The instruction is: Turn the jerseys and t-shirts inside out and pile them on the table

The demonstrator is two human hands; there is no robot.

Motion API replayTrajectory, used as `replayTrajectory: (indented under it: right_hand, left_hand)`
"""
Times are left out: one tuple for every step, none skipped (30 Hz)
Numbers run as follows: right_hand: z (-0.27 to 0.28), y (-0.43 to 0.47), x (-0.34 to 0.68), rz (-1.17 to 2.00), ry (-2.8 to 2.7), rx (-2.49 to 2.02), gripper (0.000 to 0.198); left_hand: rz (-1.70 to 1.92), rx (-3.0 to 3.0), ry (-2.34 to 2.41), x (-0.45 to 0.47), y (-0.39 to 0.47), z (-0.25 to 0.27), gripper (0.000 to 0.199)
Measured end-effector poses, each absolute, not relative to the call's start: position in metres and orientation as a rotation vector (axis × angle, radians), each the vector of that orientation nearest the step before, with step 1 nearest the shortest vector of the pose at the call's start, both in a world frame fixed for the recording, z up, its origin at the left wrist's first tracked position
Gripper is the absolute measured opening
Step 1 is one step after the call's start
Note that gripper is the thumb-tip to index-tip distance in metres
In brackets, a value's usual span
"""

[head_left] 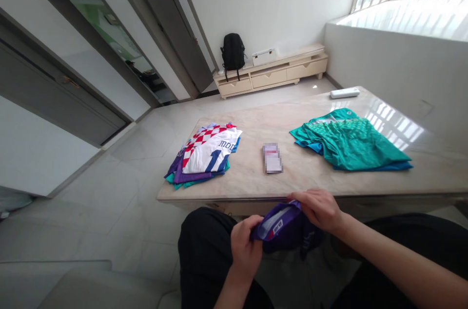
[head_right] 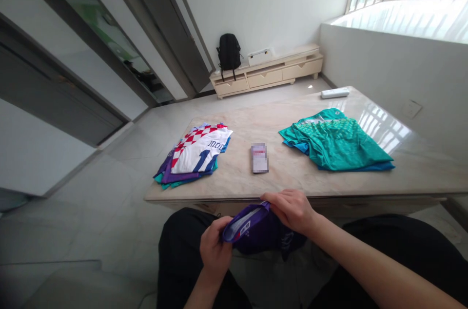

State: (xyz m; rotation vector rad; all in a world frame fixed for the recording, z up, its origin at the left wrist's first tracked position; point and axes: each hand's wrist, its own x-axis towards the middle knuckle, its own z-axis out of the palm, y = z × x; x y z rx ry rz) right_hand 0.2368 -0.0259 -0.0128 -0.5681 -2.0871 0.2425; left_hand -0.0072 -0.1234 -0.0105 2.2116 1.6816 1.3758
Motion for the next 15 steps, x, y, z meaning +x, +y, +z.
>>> replayTrajectory:
  right_hand:
    - [-0.013,-0.028,0.237,0.262,-2.076,-0.573,0.032]
    - [-0.014,-0.030,0.238,0.288,-2.065,-0.582,0.031]
    - [-0.015,-0.032,0.238,0.318,-2.058,-0.591,0.031]
    - [-0.017,-0.034,0.238,0.351,-2.056,-0.605,0.029]
    - [-0.019,-0.035,0.239,0.387,-2.058,-0.627,0.028]
    - [-0.019,-0.036,0.238,0.429,-2.062,-0.657,0.026]
    - [-0.020,-0.038,0.238,0.480,-2.064,-0.694,0.024]
    - [-0.019,-0.039,0.237,0.540,-2.060,-0.739,0.023]
    - [-0.018,-0.041,0.235,0.610,-2.047,-0.787,0.022]
    - [-0.016,-0.043,0.232,0.682,-2.021,-0.834,0.021]
    - [-0.015,-0.047,0.228,0.749,-1.983,-0.871,0.021]
    - [-0.014,-0.051,0.224,0.801,-1.934,-0.900,0.022]
    - [-0.013,-0.055,0.220,0.839,-1.878,-0.923,0.023]
    - [-0.013,-0.061,0.215,0.858,-1.819,-0.941,0.024]
    - [-0.013,-0.066,0.211,0.849,-1.761,-0.954,0.024]
  left_hand:
    - [1.371,2.204,1.676,-0.006,-0.126,-0.006,0.013]
    - [1.364,2.198,1.666,-0.005,-0.128,-0.001,0.013]
    - [1.362,2.196,1.651,-0.004,-0.130,0.003,0.012]
    - [1.358,2.195,1.633,-0.003,-0.131,0.007,0.011]
    - [1.354,2.195,1.617,-0.003,-0.131,0.011,0.010]
    - [1.343,2.195,1.607,-0.003,-0.131,0.015,0.010]
    - [1.325,2.198,1.602,-0.003,-0.130,0.020,0.010]
    - [1.299,2.206,1.597,-0.003,-0.130,0.025,0.010]
    - [1.273,2.220,1.591,-0.003,-0.130,0.030,0.011]
    - [1.246,2.238,1.586,-0.002,-0.130,0.036,0.012]
    - [1.221,2.258,1.581,0.000,-0.131,0.041,0.013]
    - [1.196,2.273,1.577,0.002,-0.132,0.046,0.013]
    - [1.176,2.282,1.572,0.004,-0.135,0.051,0.013]
    - [1.162,2.283,1.567,0.007,-0.137,0.055,0.013]
    - [1.154,2.277,1.560,0.010,-0.140,0.058,0.013]
